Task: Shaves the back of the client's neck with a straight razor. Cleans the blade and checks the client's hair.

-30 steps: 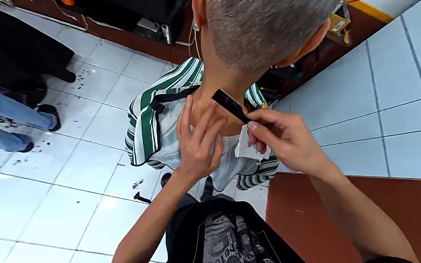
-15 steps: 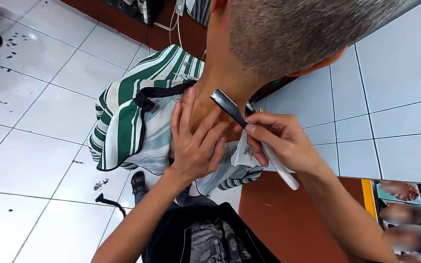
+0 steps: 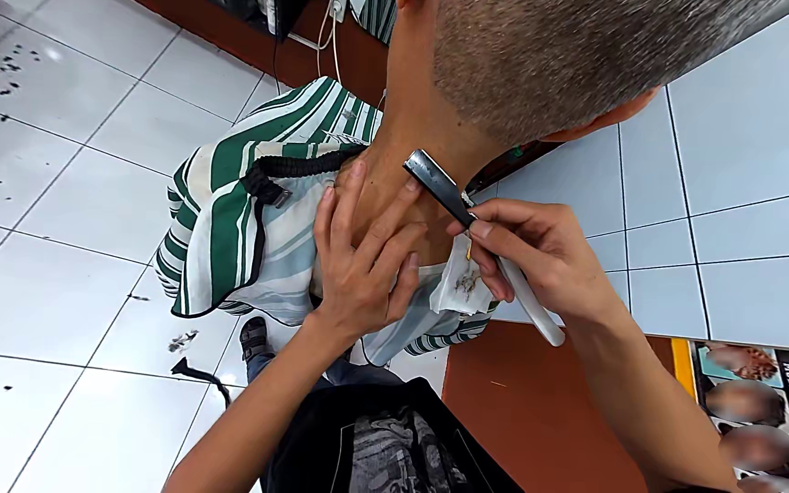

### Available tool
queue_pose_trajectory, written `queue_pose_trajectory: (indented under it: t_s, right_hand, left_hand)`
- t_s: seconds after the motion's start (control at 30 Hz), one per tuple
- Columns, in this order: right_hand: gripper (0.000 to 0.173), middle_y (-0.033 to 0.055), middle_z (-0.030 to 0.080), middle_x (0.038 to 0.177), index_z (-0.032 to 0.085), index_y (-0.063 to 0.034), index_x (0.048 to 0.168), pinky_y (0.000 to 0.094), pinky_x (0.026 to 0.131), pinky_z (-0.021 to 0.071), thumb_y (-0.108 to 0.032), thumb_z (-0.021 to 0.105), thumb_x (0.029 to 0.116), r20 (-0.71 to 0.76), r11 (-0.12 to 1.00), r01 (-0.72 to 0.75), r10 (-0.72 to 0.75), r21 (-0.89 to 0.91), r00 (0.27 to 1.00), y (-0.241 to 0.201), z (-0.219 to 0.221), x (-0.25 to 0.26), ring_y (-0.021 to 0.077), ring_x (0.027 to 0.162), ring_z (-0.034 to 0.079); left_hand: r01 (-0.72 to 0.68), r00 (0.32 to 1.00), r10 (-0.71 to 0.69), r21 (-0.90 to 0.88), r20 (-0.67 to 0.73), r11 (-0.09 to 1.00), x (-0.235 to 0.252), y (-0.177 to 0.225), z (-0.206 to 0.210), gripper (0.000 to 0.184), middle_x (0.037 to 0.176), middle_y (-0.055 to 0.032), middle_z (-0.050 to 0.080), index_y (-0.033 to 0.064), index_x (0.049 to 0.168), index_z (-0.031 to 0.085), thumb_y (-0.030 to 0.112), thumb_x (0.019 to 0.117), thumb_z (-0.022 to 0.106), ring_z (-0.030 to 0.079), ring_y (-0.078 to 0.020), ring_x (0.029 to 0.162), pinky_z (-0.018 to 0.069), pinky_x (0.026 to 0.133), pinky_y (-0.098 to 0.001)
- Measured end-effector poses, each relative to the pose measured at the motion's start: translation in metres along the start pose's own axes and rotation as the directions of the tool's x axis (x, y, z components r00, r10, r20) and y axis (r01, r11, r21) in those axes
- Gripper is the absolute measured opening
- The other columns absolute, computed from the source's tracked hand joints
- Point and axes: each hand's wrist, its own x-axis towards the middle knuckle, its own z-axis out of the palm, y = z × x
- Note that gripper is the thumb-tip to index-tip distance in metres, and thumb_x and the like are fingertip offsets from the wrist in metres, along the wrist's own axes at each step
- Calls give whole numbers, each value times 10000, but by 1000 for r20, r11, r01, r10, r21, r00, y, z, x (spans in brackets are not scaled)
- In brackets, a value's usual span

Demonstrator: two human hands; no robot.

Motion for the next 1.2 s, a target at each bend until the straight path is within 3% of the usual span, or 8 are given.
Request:
queue_pose_trajectory:
  t_s: [0.37,0.53,0.83,1.03,1.2]
  right_hand:
    - [245,-8,559,627,658,19,1130,192,366,499,-64,440,1054,-28,996,56,-58,-62,998,-7,-5,0,56,419,531]
    - [232,-30,573,619,674,-13,1117,174,375,492,-89,465,1050,-2,992,9,-9,-126,1000,0,1,-2,33,423,537]
    - [245,-16,573,648,664,13,1141,187,358,501,-75,452,1056,-75,982,59,-74,-181,994,-19,-7,-5,44,421,536]
    - [226,-28,576,638,673,-5,1121,161,393,493,-75,472,1045,-24,981,26,-31,-192,999,-5,-1,-5,28,444,541]
    - [244,-25,576,670,668,9,1148,164,382,488,-76,461,1051,-62,972,63,-78,-226,995,-16,-11,-4,27,450,532]
  left_hand:
    - [4,1000,-4,-3,-2,1000,0,0,0,271,1478,-131,573,77,1073,682,210,1017,453,312,-390,1511,144,1236,-590]
    - [11,1000,-10,7,-6,1000,0,0,1,270,1433,-127,609,82,1070,680,216,1017,452,318,-393,1506,145,1236,-584]
    - [9,1000,-9,10,4,1000,0,1,0,282,1485,-130,567,76,1077,683,219,1024,446,301,-397,1515,146,1234,-595]
    - [10,1000,-10,11,-6,1000,-1,1,1,288,1458,-130,588,74,1083,687,225,1027,448,309,-388,1513,137,1237,-591]
    - [12,1000,-12,9,3,1000,0,2,0,283,1487,-130,566,74,1083,685,217,1023,449,304,-390,1516,142,1235,-594]
